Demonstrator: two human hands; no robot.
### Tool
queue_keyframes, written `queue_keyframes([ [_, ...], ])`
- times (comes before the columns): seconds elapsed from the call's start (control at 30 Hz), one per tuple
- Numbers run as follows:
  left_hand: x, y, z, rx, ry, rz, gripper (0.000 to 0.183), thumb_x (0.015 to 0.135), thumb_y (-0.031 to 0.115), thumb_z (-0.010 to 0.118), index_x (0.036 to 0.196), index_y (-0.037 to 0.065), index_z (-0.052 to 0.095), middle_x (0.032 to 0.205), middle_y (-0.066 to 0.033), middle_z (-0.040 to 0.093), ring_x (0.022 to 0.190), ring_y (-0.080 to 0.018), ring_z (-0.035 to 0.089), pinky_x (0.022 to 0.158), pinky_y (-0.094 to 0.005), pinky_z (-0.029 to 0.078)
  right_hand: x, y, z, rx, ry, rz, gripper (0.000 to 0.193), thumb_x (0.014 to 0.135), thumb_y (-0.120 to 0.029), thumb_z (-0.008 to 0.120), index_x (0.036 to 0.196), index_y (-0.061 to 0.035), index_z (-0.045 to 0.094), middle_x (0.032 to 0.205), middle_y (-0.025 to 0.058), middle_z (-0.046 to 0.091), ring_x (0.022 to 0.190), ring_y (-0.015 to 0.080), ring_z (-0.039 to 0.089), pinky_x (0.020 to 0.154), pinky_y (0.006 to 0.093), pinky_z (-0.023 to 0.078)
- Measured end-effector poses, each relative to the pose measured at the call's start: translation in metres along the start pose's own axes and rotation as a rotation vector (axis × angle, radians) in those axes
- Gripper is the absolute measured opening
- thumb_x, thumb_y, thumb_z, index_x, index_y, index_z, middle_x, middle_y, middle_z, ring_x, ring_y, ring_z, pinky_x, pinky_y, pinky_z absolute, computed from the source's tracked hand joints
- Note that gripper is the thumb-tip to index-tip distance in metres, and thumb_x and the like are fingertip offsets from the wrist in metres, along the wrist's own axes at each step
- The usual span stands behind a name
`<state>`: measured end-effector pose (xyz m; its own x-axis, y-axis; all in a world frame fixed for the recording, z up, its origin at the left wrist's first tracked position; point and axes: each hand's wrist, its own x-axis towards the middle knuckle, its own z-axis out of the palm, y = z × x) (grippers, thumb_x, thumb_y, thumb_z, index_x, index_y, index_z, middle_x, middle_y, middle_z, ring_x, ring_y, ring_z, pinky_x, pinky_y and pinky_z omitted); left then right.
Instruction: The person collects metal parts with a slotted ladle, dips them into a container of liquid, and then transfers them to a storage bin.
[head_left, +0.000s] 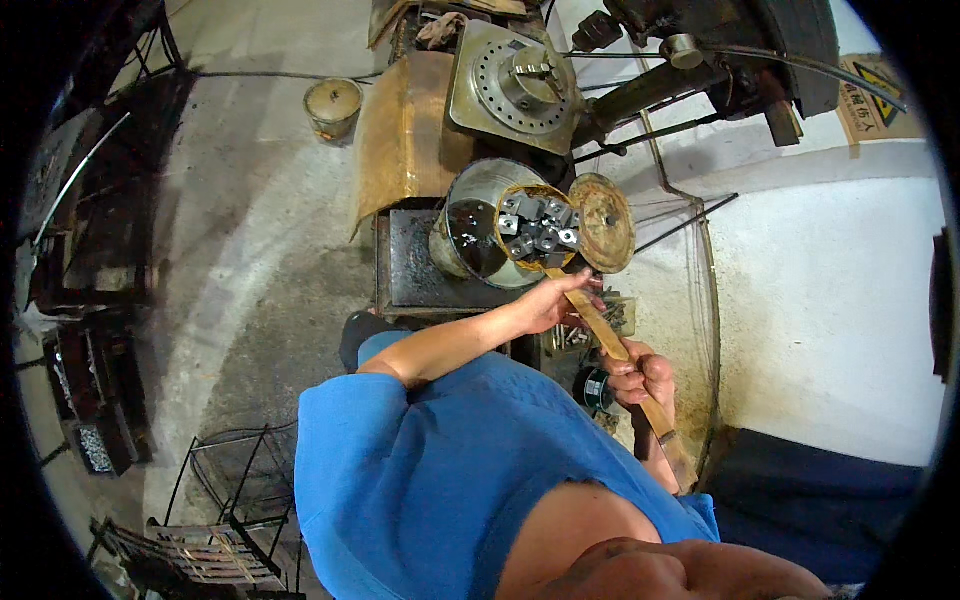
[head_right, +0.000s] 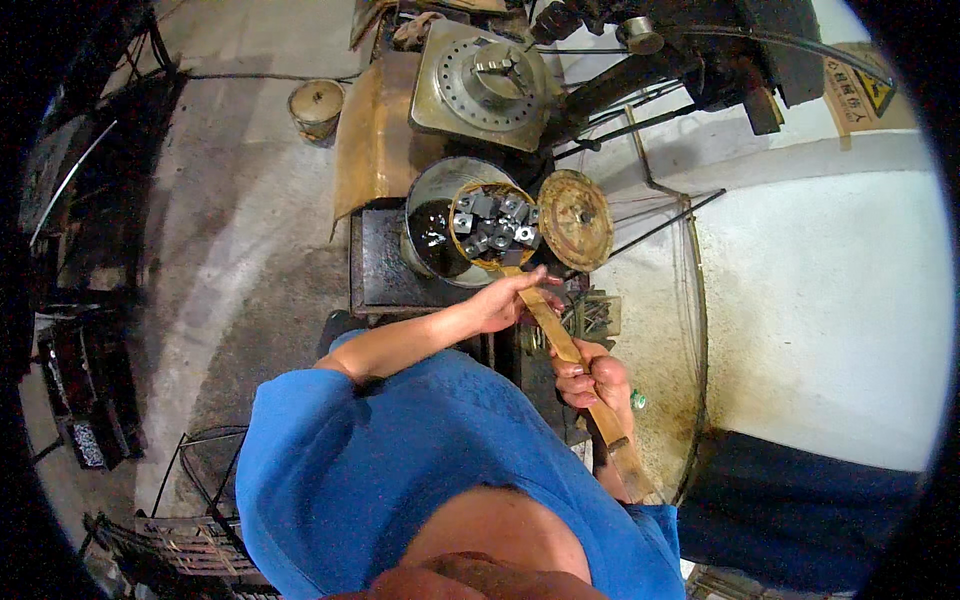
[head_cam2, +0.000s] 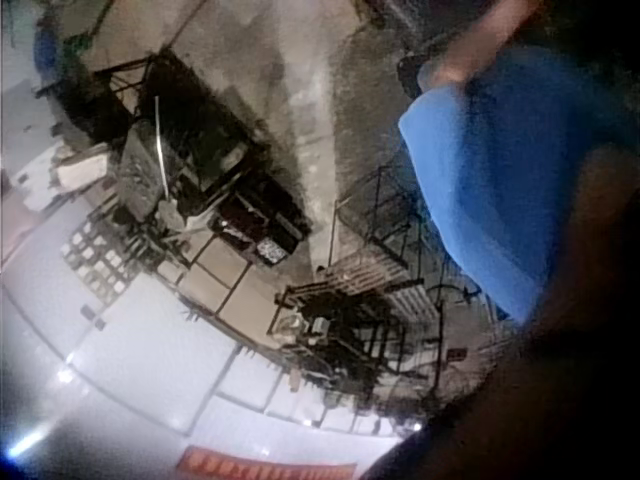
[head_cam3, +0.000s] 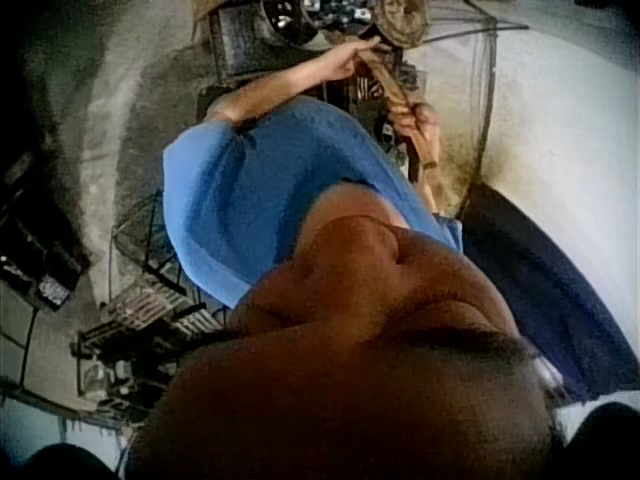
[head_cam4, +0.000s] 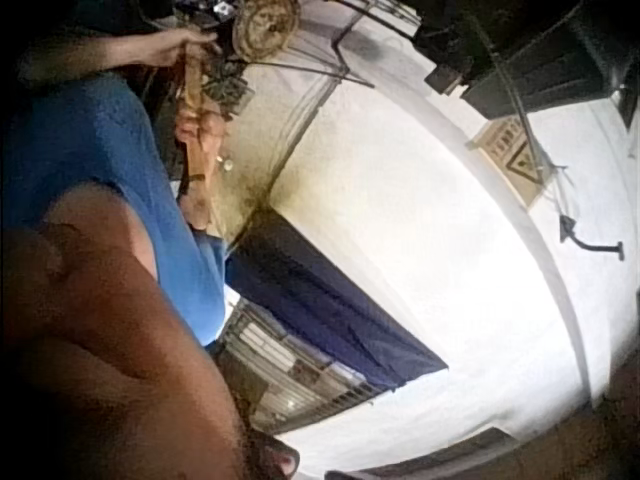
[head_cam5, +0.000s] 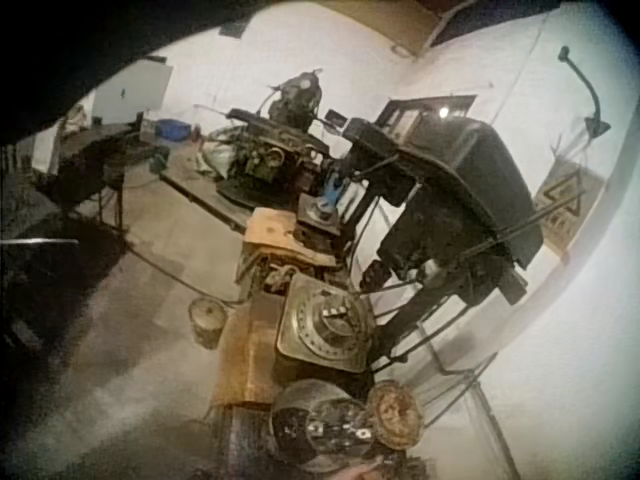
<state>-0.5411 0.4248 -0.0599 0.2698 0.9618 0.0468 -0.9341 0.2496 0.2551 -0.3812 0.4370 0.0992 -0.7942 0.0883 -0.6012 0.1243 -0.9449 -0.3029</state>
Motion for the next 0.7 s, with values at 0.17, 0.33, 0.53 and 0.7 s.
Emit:
queue_keyframes([
  [0.17, -0.001, -0.005, 0.006, 0.061, 0.078, 0.010, 0.027, 0.086, 0.021, 0.045, 0.109, 0.008, 0.051, 0.092, -0.0103, 0.062, 0.086, -0.0197, 0.060, 0.072, -0.0337, 0.048, -0.002, 0.008, 0.000, -0.116, 0.020, -0.054, 0.055, 0.068, -0.013, 0.066, 0.112, 0.0050, 0.038, 0.075, 0.0009, 0.035, 0.052, 0.0045, 0.036, 0.038, 0.0177, 0.033],
  [0.33, -0.010, 0.006, 0.025, 0.102, 0.054, 0.031, 0.025, 0.087, 0.018, 0.044, 0.107, 0.006, 0.050, 0.090, -0.0105, 0.063, 0.083, -0.0186, 0.061, 0.066, -0.0299, 0.049, -0.010, 0.021, 0.030, -0.090, 0.104, -0.179, 0.058, 0.068, -0.012, 0.067, 0.112, 0.0063, 0.034, 0.075, 0.0010, 0.035, 0.052, 0.0028, 0.034, 0.037, 0.0148, 0.032],
  [0.53, -0.005, 0.008, 0.038, 0.117, -0.016, 0.029, 0.026, 0.087, 0.022, 0.045, 0.108, 0.005, 0.048, 0.094, -0.0130, 0.062, 0.085, -0.0234, 0.061, 0.067, -0.0331, 0.051, -0.024, 0.019, 0.052, -0.190, 0.152, -0.177, 0.057, 0.070, -0.015, 0.066, 0.110, 0.0092, 0.034, 0.074, 0.0017, 0.034, 0.050, 0.0029, 0.034, 0.034, 0.0146, 0.032],
  [0.7, -0.004, 0.003, 0.039, 0.094, -0.083, -0.020, 0.027, 0.088, 0.024, 0.044, 0.109, 0.008, 0.047, 0.099, -0.0123, 0.060, 0.093, -0.0228, 0.058, 0.073, -0.0363, 0.050, -0.030, 0.018, 0.062, -0.283, 0.214, -0.163, 0.058, 0.066, -0.017, 0.067, 0.109, 0.0089, 0.037, 0.073, 0.0014, 0.034, 0.050, 0.0025, 0.033, 0.033, 0.0142, 0.030],
])
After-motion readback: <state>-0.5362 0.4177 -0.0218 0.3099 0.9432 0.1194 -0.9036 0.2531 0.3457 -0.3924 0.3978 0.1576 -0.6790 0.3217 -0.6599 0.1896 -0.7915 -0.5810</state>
